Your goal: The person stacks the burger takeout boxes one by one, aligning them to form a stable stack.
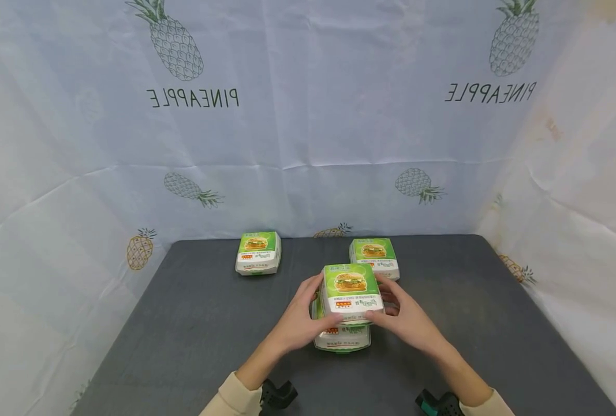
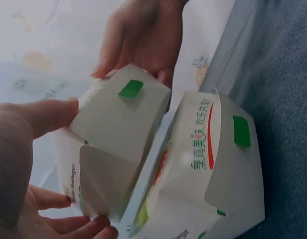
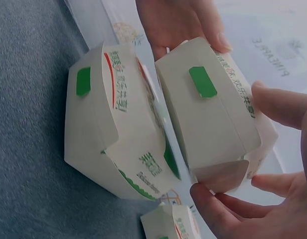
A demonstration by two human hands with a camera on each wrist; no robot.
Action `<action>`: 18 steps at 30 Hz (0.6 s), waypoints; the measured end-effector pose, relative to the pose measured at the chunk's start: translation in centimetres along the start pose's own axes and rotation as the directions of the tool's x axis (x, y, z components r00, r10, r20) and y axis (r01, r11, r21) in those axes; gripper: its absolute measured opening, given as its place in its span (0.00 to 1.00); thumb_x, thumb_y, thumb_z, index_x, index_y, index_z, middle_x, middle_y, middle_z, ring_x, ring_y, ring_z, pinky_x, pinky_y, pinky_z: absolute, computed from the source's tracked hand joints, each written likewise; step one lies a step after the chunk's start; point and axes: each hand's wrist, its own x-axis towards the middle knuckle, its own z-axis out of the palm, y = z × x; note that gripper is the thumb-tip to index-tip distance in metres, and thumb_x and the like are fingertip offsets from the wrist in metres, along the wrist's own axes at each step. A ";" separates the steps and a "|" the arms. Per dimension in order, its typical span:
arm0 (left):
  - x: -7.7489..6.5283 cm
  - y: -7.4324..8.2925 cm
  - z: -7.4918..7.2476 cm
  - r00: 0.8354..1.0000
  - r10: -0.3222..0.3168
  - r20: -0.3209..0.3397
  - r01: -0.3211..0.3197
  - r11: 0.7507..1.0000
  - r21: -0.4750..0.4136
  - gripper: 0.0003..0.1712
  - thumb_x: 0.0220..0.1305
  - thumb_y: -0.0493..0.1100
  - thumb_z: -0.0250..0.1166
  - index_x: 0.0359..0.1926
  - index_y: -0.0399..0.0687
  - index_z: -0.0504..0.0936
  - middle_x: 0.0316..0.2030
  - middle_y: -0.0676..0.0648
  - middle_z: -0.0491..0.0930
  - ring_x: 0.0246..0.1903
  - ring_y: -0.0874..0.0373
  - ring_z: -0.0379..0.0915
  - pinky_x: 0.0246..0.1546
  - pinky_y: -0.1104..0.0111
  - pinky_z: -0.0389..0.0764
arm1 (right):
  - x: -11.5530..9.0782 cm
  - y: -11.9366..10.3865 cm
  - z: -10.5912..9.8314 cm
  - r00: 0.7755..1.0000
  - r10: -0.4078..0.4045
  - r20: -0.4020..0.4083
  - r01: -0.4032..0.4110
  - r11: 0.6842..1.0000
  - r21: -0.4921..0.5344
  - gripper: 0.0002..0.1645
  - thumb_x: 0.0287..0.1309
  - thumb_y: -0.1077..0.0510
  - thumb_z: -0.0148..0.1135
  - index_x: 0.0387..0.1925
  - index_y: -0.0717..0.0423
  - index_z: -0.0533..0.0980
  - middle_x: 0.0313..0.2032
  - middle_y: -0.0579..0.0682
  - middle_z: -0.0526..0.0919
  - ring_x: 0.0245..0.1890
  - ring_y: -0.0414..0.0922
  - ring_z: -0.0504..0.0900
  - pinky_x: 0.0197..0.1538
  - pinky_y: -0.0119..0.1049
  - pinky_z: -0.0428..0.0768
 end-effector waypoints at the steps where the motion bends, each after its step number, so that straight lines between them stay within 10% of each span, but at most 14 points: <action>1: -0.1 -0.1 -0.1 1.000 0.005 0.000 -0.005 1.000 -0.007 0.54 0.62 0.58 0.73 0.81 0.52 0.54 0.76 0.46 0.55 0.72 0.50 0.57 0.69 0.48 0.65 | 0.0 0.0 0.1 1.000 0.005 0.005 -0.005 1.000 0.009 0.52 0.63 0.53 0.72 0.79 0.54 0.53 0.66 0.63 0.67 0.65 0.61 0.71 0.54 0.37 0.80; 18: -1.6 -1.6 -0.8 1.000 0.019 0.009 -0.018 0.995 -0.100 0.51 0.63 0.50 0.73 0.80 0.56 0.55 0.74 0.49 0.56 0.68 0.56 0.62 0.64 0.53 0.71 | -0.6 0.3 1.8 0.999 0.025 0.020 -0.026 0.998 0.061 0.54 0.61 0.53 0.74 0.80 0.52 0.52 0.66 0.60 0.66 0.66 0.59 0.69 0.58 0.41 0.79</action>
